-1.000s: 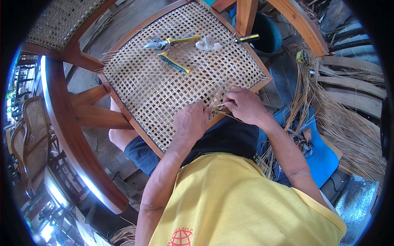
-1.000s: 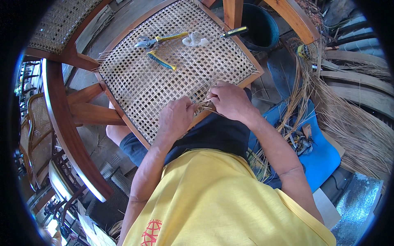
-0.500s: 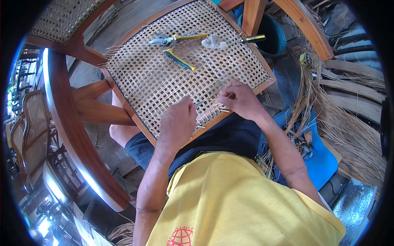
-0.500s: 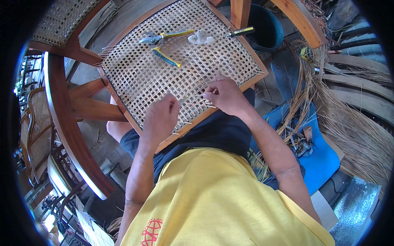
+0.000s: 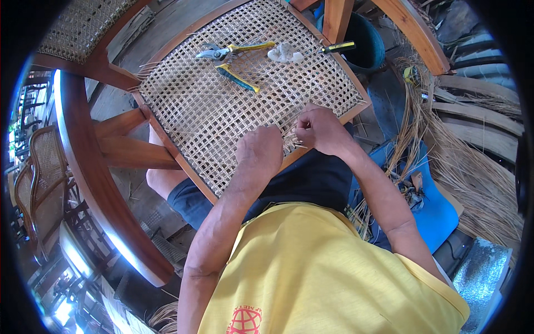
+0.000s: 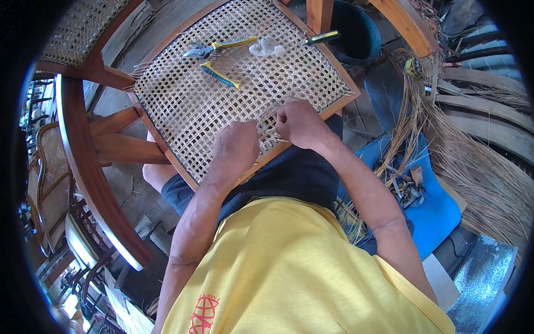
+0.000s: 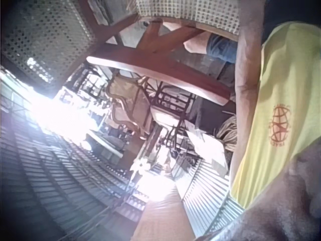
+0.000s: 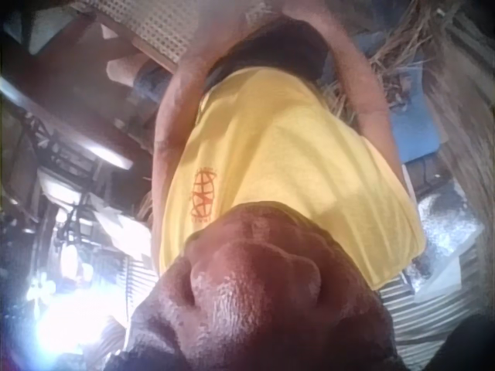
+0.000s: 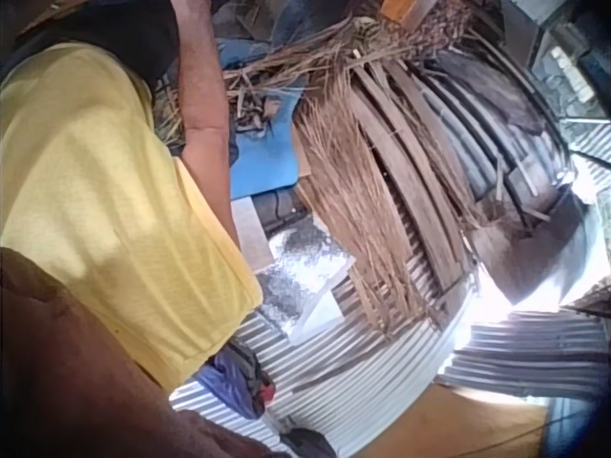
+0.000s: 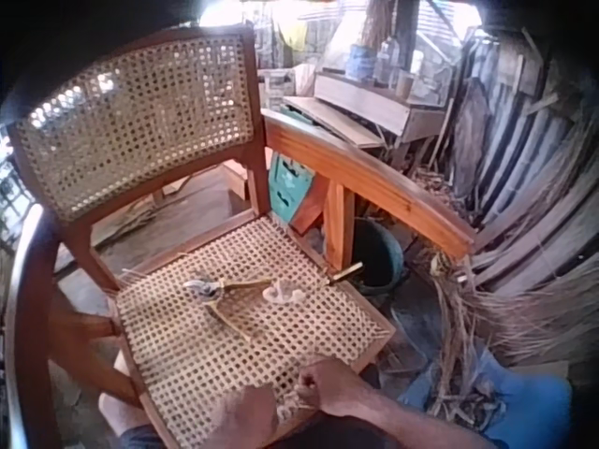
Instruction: The person weaves cane strands through a chair seat frame by hand, using a pair of pliers to pull and position the strands.
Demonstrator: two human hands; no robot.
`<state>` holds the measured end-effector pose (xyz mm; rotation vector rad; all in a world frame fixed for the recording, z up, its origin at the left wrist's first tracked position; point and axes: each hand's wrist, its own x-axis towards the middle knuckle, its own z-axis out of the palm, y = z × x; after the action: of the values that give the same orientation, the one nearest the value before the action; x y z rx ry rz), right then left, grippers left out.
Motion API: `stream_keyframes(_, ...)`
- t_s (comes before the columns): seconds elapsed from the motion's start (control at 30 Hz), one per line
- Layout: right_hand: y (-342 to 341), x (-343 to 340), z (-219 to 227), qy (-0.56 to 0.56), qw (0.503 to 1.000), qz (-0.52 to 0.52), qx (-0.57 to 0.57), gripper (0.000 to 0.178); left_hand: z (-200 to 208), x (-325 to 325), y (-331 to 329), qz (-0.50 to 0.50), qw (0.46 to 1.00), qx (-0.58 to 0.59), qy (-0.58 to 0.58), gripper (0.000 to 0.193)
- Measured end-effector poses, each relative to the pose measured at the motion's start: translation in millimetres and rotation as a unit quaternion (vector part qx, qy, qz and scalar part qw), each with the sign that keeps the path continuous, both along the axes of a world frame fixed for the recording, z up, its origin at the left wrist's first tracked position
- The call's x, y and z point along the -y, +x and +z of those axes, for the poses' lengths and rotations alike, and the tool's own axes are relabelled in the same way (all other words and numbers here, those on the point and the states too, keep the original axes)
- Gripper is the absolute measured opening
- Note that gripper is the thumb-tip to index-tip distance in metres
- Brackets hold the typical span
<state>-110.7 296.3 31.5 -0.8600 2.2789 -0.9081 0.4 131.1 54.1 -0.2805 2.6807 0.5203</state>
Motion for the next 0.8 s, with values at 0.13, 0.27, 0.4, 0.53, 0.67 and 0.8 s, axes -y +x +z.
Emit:
stream_keyframes(0.13,-2,10,-6,0.006,0.996,0.074,-0.039,0.020,-14,3,17,0.095,0.986,-0.082,0.106,0.025)
stream_keyframes(0.27,17,21,3,0.078,0.988,0.095,-0.091,0.026,-28,18,19,0.182,0.941,-0.040,0.284,0.025)
stream_keyframes(0.4,44,24,17,0.160,0.977,0.075,-0.120,0.025,-25,17,16,0.162,0.948,-0.061,0.268,0.031)
stream_keyframes(0.53,55,25,17,0.138,0.944,0.081,-0.288,0.025,-18,6,20,0.168,0.970,-0.061,0.162,0.033)
stream_keyframes(0.67,58,23,14,0.143,0.955,0.025,-0.258,0.019,-24,10,23,0.135,0.971,-0.125,0.154,0.025)
stream_keyframes(0.8,51,21,14,0.110,0.971,-0.001,-0.211,0.015,-27,19,25,0.098,0.961,-0.153,0.207,0.020)
